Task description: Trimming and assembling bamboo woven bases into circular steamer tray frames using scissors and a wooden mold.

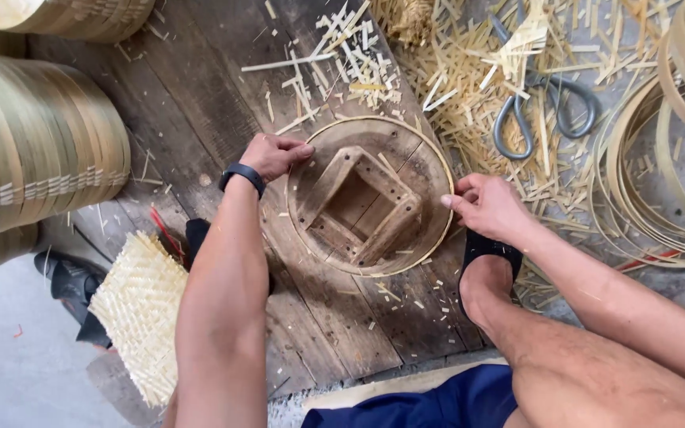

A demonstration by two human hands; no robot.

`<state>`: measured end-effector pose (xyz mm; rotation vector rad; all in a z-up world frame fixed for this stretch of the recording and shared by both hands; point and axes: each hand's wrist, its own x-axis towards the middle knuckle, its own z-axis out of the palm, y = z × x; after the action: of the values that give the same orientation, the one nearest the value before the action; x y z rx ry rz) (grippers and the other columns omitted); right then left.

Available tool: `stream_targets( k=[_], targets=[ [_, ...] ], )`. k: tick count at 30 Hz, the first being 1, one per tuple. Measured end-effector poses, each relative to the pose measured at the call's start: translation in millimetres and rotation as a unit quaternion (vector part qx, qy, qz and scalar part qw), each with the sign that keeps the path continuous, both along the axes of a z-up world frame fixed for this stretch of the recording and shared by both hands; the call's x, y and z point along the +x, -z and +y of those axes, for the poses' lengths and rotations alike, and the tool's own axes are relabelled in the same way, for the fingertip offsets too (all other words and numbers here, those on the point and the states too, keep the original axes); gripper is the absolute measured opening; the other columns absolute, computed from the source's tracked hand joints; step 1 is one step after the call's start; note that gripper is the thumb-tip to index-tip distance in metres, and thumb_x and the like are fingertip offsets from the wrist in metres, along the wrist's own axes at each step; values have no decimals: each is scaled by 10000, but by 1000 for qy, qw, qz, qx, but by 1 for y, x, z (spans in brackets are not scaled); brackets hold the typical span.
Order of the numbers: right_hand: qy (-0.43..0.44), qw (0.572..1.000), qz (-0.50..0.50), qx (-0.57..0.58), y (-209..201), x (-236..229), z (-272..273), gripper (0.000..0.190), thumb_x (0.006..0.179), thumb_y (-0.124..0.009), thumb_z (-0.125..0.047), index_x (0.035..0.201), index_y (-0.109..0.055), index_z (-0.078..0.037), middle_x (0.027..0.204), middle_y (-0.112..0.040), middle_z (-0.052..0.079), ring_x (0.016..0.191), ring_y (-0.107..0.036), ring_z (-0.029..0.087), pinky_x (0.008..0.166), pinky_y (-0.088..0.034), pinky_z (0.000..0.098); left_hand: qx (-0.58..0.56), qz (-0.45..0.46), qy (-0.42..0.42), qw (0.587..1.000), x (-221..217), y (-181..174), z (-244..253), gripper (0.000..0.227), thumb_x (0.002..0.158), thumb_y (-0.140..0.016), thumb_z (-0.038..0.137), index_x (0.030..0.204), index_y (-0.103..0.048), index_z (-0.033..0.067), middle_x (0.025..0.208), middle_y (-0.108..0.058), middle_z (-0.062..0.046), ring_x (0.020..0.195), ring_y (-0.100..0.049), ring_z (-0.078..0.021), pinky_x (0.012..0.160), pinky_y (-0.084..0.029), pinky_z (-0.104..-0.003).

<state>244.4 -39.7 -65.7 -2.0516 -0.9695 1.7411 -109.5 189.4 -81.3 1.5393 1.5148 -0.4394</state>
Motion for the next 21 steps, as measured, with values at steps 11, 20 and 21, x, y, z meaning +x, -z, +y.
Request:
stream_targets(
  k=[11,20,21],
  targets=[
    [33,999,26,-10,-1,-5,3,390,899,-768,-218,1136,-671,76,855,-763,182,710,-741,223,607,-618,355,145,-30,-179,973,-11,-9,-41,296,793,-884,327,989,-840,109,874,-806,-93,745,-709,-147,739,-572,-303],
    [61,996,52,35,10,-8,-4,357,913,-751,-147,1164,-655,89,850,-752,167,696,-714,193,592,-612,331,-49,-199,-538,818,-98,36,-160,241,899,-789,197,1023,-721,3,879,-751,-84,745,-728,-212,708,-649,-407],
    [78,994,67,38,13,-10,-11,345,908,-754,-136,1163,-669,81,840,-747,165,693,-698,172,596,-616,319,-33,-170,-542,822,-99,39,-169,203,912,-777,185,981,-710,7,853,-741,-88,723,-721,-211,678,-646,-411]
  ],
)
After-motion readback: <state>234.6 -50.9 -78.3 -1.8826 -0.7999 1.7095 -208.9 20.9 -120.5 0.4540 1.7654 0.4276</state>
